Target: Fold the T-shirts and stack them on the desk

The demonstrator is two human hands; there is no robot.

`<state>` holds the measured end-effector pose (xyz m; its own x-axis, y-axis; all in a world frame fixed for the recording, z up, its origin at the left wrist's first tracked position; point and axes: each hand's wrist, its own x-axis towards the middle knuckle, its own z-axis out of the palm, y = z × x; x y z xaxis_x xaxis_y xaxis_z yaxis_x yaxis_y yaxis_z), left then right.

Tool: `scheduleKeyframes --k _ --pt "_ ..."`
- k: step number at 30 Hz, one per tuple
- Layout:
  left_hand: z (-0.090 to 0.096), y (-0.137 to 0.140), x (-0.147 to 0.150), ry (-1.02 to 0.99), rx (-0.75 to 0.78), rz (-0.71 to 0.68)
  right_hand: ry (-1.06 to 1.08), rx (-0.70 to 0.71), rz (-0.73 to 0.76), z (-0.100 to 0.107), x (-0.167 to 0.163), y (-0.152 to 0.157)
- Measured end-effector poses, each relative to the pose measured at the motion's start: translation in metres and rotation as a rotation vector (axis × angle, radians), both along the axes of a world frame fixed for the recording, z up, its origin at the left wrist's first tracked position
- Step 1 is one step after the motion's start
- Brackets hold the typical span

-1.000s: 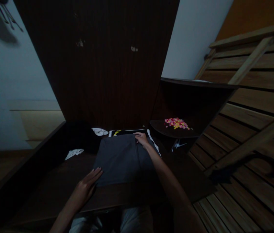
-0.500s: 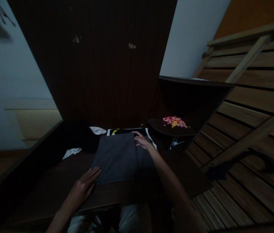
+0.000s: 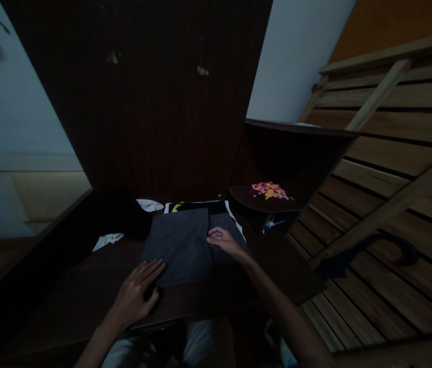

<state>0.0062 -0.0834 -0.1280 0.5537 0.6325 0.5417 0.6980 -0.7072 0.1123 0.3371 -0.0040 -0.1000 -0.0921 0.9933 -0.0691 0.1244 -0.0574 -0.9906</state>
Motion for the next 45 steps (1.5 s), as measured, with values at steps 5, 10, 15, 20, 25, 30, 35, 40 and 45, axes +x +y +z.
scheduleKeyframes --k 5,10,15,20,25,30,35,40,45 --pt "-0.003 0.004 0.020 -0.022 -0.037 0.018 0.010 0.003 -0.104 -0.017 -0.006 -0.016" --pt "-0.010 0.006 0.020 0.021 -0.061 0.018 -0.091 0.003 -0.224 -0.030 -0.013 -0.026" --pt "-0.009 0.003 0.013 0.067 -0.084 -0.032 -0.225 0.127 -0.286 -0.040 -0.016 -0.035" --pt "-0.011 0.003 0.012 0.067 -0.097 -0.028 -0.197 0.083 -0.303 -0.037 -0.022 -0.036" --pt "-0.012 0.005 0.012 0.072 -0.102 -0.029 -0.216 0.007 -0.168 -0.025 -0.025 -0.041" --pt "-0.011 0.004 0.011 0.048 -0.107 -0.019 -0.249 0.079 -0.104 -0.010 -0.018 -0.052" --pt "-0.010 0.003 0.010 0.047 -0.119 -0.027 -0.150 0.079 -0.144 -0.011 -0.014 -0.066" --pt "-0.011 0.005 0.010 0.041 -0.120 -0.024 -0.112 -0.115 -0.161 -0.021 -0.010 -0.082" --pt "-0.012 0.007 0.007 0.056 -0.127 -0.048 -0.062 -0.116 -0.008 -0.014 0.004 -0.085"
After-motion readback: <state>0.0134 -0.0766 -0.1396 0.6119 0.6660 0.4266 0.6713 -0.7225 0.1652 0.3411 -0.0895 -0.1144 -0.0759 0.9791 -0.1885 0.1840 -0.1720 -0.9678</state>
